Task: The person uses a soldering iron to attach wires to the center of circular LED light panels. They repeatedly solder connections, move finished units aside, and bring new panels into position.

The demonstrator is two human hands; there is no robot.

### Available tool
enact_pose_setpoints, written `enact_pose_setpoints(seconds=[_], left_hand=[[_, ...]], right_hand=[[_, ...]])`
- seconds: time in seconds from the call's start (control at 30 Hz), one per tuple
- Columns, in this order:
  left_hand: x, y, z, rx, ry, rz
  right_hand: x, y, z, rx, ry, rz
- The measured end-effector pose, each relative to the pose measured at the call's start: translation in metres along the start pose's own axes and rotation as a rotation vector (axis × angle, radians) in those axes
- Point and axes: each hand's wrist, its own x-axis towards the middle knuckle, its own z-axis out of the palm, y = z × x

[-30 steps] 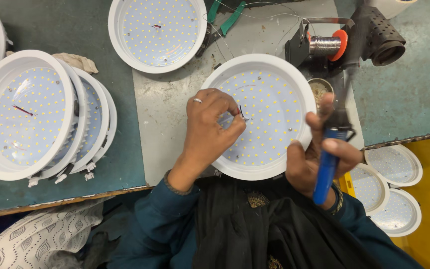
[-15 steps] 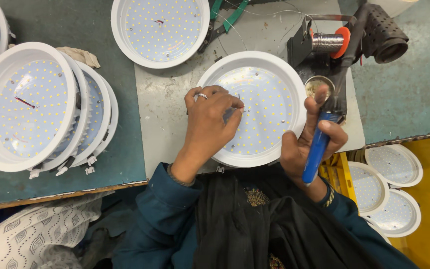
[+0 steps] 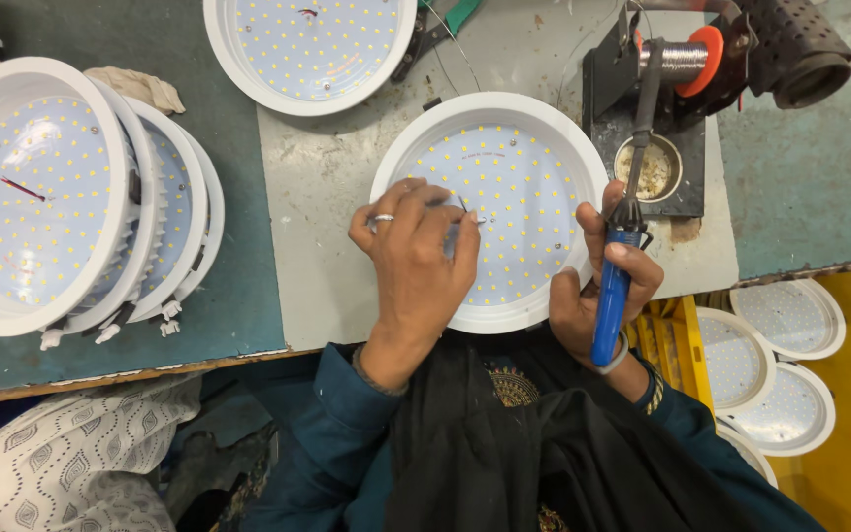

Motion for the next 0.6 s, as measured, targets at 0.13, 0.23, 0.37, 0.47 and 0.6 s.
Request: enact_pose_setpoints(seconds=[0.13,0.23,0.37,0.47,0.6], left_hand=[[0.0027,0.0031,-0.0021,-0.057,-0.043,-0.04],[0.0052,0.0052,-0.005,-0.12,-0.082,-0.036],[0.0022,0.0044,-0.01,-0.153,-0.155,0.003],[-0.0003,0.0023,-0.0091,-0.111,-0.152,0.05],[-0.0029,0.0014,-0.005,-0.045,-0.109,0.086]], right_hand=[[-0.0003,-0.0012,0.0009,-0.021,0.006,0.002],[0.0017,-0.0005,0.0,-0.057,-0.003,-0.014],[0.0008,0.0002,-0.0029,-0.043,-0.018,-0.013],[-0.0003,-0.0002,-0.0054,-0.025,-0.024,0.01],[0.0004,-0.0017,-0.0072,-0.051,-0.042,0.002]])
